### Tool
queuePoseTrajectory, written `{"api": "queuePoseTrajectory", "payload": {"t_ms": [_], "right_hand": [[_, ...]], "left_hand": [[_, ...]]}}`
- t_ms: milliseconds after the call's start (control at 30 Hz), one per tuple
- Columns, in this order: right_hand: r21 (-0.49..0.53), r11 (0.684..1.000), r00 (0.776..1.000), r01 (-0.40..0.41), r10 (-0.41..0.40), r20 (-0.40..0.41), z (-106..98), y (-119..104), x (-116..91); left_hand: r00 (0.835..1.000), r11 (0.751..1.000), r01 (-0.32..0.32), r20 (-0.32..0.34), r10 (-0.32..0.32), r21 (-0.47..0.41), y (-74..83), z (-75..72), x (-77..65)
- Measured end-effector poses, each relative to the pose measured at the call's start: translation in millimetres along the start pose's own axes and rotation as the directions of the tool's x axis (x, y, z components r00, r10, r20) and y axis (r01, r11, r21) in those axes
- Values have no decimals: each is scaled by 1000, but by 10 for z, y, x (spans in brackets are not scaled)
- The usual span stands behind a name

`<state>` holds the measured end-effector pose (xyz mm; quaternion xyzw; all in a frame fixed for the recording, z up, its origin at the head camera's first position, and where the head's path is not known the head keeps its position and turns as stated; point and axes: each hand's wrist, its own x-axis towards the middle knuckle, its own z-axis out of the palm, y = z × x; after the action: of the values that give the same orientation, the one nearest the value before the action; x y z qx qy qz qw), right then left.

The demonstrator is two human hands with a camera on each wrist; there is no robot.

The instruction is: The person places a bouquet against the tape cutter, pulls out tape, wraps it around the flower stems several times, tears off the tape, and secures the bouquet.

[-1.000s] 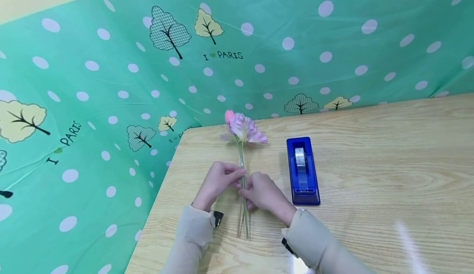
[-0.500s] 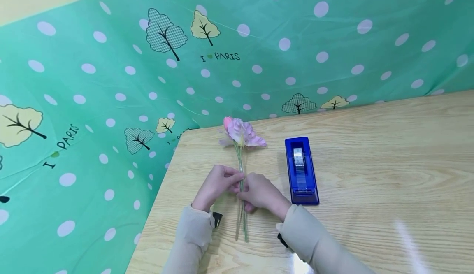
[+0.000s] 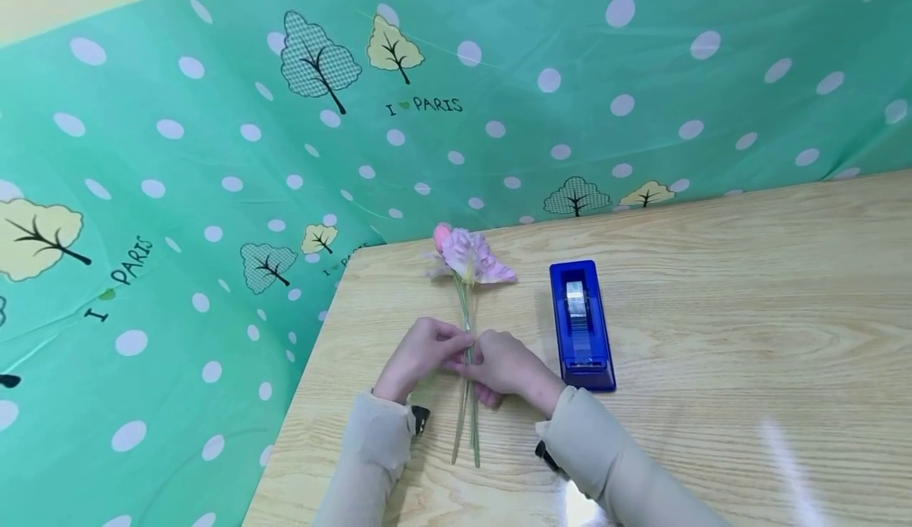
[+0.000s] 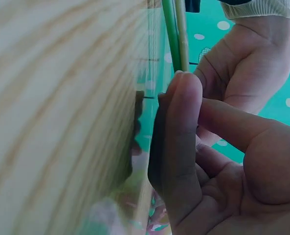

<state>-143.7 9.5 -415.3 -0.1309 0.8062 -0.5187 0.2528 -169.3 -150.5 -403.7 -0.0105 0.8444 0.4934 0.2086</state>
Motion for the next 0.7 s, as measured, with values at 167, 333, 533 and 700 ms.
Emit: {"api": "queuePoseTrajectory", "payload": {"t_ms": [167,333,533,700], "right_hand": [[25,1000,1000,13,-14,26,-15,14,0],[59,998,998,26,-29,46,-10,18,-2],[58,998,999,23,-25,45,-3,12,-13],[50,998,998,36,-38,43,-6,-1,-40]], "left_hand": [[1000,1000,3,-8,-3,-11,-25,1,8],[1000,1000,2,-21,-3,-18,-36,-8,12],[1000,1000,-4,-17,4,-1,-51,-21,15],[1000,1000,-10,-24,10,8,-40,-32,12]]}}
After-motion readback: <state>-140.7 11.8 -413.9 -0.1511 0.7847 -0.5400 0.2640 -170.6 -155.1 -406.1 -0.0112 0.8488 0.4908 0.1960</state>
